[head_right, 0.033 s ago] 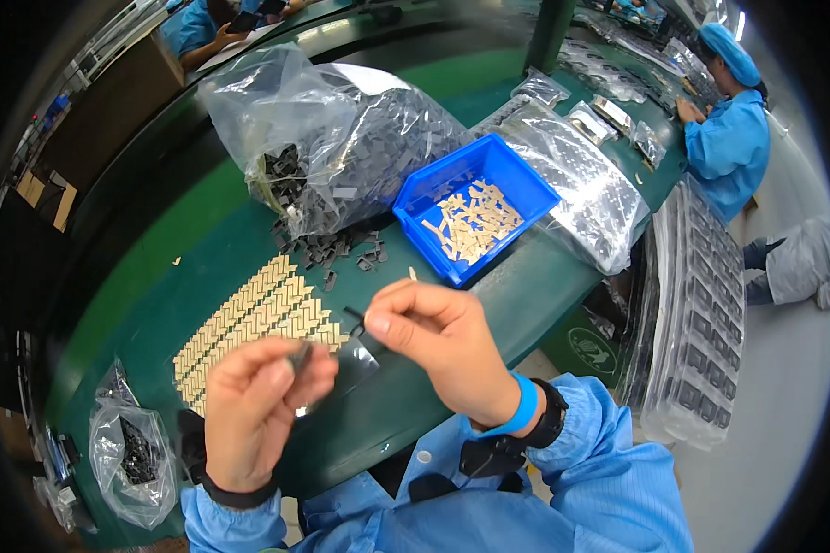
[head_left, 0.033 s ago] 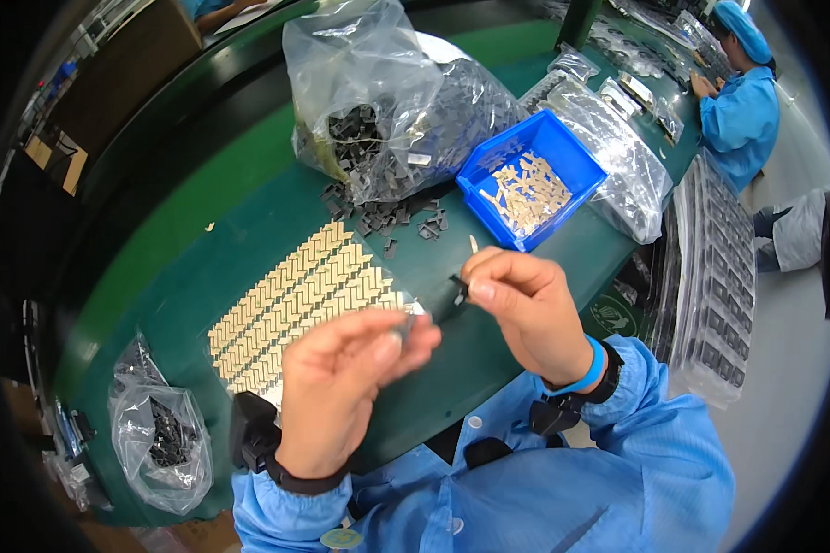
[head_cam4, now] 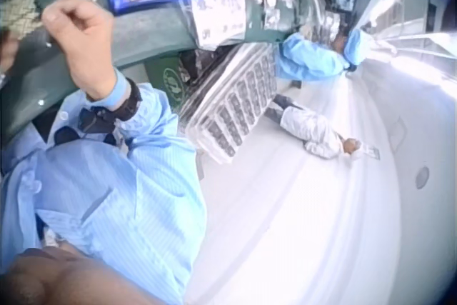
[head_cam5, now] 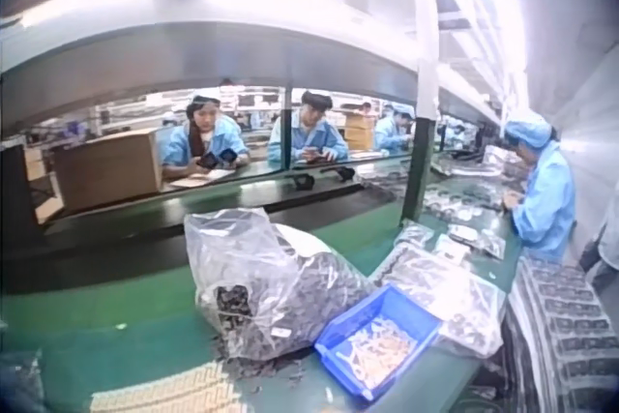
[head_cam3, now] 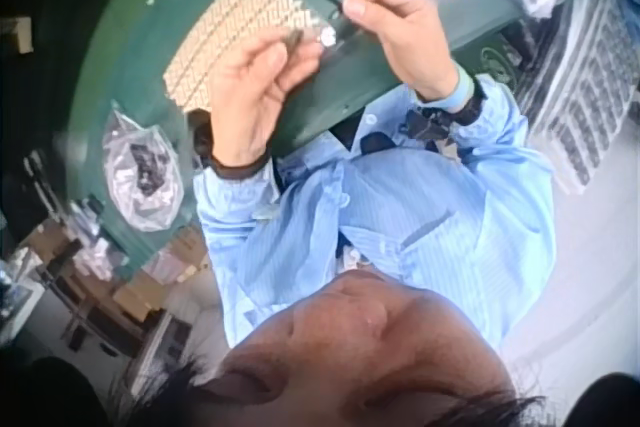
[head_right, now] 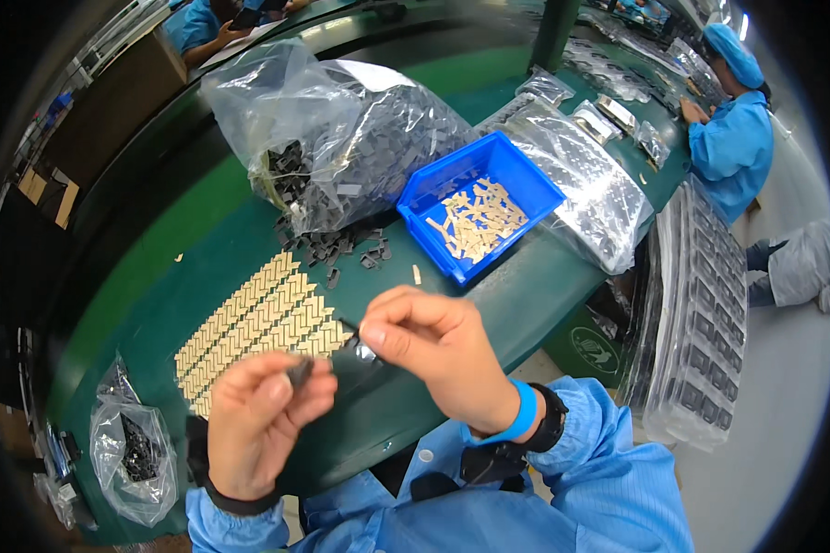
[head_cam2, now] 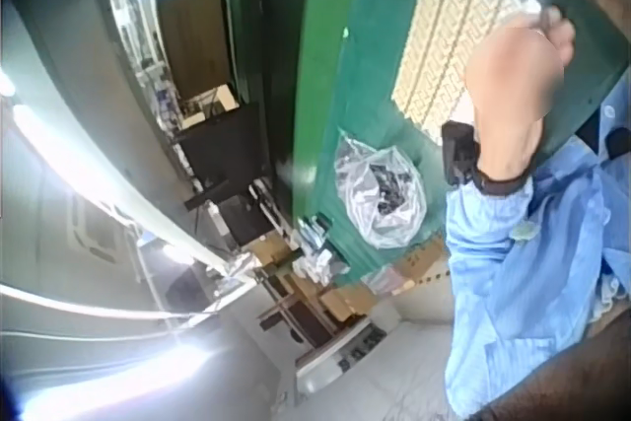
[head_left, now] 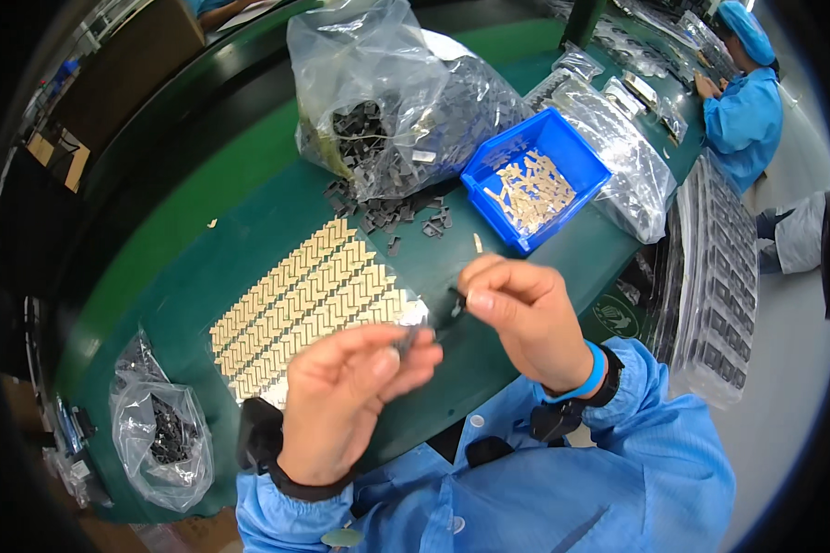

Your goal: Assembling small black plastic components onto a gold metallic grid on a factory assembly line.

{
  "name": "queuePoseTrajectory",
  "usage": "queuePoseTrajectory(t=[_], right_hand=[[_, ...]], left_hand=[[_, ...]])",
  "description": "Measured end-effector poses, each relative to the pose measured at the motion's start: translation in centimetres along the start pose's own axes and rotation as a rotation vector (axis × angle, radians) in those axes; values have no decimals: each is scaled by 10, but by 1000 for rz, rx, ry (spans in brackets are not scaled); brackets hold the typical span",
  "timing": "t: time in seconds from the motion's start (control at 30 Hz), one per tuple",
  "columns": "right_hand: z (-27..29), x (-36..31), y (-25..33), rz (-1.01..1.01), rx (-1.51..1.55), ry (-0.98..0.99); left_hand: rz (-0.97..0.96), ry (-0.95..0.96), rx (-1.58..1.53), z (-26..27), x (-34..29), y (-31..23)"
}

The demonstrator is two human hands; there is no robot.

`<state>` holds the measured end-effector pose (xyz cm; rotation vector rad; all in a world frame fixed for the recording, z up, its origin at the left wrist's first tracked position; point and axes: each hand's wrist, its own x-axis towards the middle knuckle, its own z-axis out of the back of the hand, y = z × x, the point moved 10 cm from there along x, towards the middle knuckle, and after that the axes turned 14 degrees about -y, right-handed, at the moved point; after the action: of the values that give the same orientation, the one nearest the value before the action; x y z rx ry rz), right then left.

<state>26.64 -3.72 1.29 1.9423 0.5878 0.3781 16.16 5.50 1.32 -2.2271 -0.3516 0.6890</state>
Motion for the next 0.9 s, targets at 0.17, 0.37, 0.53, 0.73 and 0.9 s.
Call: queuePoseTrajectory(t=[0.17,0.37,0.53,0.73,0.9], right_hand=[[-35,-28,-15,-80,64,131],[-58,-38,-13,141,-142,267],[-71,-55,-1,509,-343,298],[-89,-81,18,980,-628,357],[-91,-75,11,852,-593,405]], left_hand=[[124,-71,-166,32,-31,30],[20,-145,-224,46,-41,30],[58,-198,-308,56,-39,37],[10,-337,-256,68,-43,37],[-87,-395,-199,72,-41,24]])
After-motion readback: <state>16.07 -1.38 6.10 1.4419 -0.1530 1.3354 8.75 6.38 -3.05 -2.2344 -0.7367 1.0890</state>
